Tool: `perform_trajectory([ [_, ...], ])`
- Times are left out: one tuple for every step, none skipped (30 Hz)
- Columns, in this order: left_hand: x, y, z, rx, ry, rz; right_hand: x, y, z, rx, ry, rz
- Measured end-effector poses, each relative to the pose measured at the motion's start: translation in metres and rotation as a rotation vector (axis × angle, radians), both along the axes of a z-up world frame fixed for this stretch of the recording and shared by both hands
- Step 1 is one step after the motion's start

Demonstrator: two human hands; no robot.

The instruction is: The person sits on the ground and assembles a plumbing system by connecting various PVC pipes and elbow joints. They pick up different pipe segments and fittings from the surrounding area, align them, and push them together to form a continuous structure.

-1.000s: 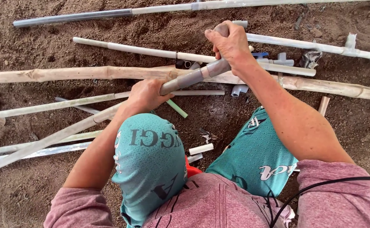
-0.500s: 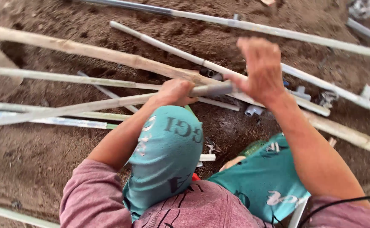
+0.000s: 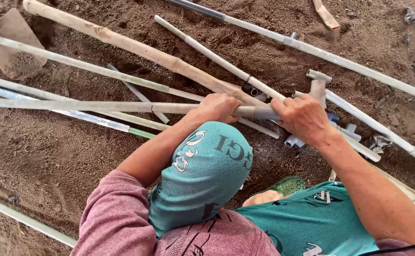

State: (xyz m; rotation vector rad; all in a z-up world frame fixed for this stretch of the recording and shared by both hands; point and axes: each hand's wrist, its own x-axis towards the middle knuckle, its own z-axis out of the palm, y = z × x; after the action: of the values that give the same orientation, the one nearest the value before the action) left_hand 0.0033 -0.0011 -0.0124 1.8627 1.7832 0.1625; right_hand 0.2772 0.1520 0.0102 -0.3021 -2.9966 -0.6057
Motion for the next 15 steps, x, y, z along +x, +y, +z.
perform_trajectory([
  [0.002, 0.000, -0.003, -0.010, 0.026, 0.017, -0.001, 0.003, -0.002, -0.057, -0.074, -0.035],
  [0.000, -0.002, -0.002, -0.010, 0.027, 0.006, -0.006, -0.003, 0.009, -0.058, -0.073, -0.046],
  [-0.001, -0.004, 0.000, -0.021, 0.034, 0.002, -0.012, -0.008, 0.020, -0.123, -0.164, -0.096],
  [0.000, -0.006, 0.000, -0.033, 0.037, -0.003, -0.016, -0.014, 0.031, -0.190, -0.258, -0.147],
  [-0.001, -0.007, 0.004, -0.034, 0.035, -0.015, -0.025, -0.027, 0.061, -0.193, -0.259, -0.159],
  [-0.001, -0.008, 0.009, -0.056, 0.043, -0.013, -0.035, -0.040, 0.091, -0.211, -0.325, -0.184],
  [-0.002, -0.008, 0.013, -0.078, 0.051, -0.010, -0.046, -0.052, 0.122, -0.229, -0.391, -0.208],
  [-0.002, -0.008, 0.016, -0.081, 0.050, -0.022, -0.041, -0.048, 0.103, -0.235, -0.391, -0.220],
  [-0.002, -0.008, 0.018, -0.084, 0.022, -0.017, -0.037, -0.044, 0.085, -0.186, -0.329, -0.216],
  [-0.002, -0.008, 0.020, -0.087, -0.006, -0.009, -0.034, -0.040, 0.067, -0.137, -0.267, -0.209],
  [-0.002, -0.009, 0.019, -0.090, -0.007, -0.017, -0.031, -0.041, 0.048, -0.141, -0.268, -0.217],
  [-0.002, -0.010, 0.018, -0.105, -0.023, -0.006, -0.031, -0.041, 0.030, -0.078, -0.199, -0.187],
  [-0.003, -0.012, 0.017, -0.119, -0.040, 0.005, -0.031, -0.041, 0.012, -0.014, -0.129, -0.158],
  [-0.002, -0.013, 0.018, -0.125, -0.041, 0.003, -0.029, -0.040, 0.002, -0.020, -0.131, -0.160],
  [-0.002, -0.014, 0.020, -0.121, -0.048, -0.002, -0.028, -0.038, -0.008, -0.072, -0.136, -0.183],
])
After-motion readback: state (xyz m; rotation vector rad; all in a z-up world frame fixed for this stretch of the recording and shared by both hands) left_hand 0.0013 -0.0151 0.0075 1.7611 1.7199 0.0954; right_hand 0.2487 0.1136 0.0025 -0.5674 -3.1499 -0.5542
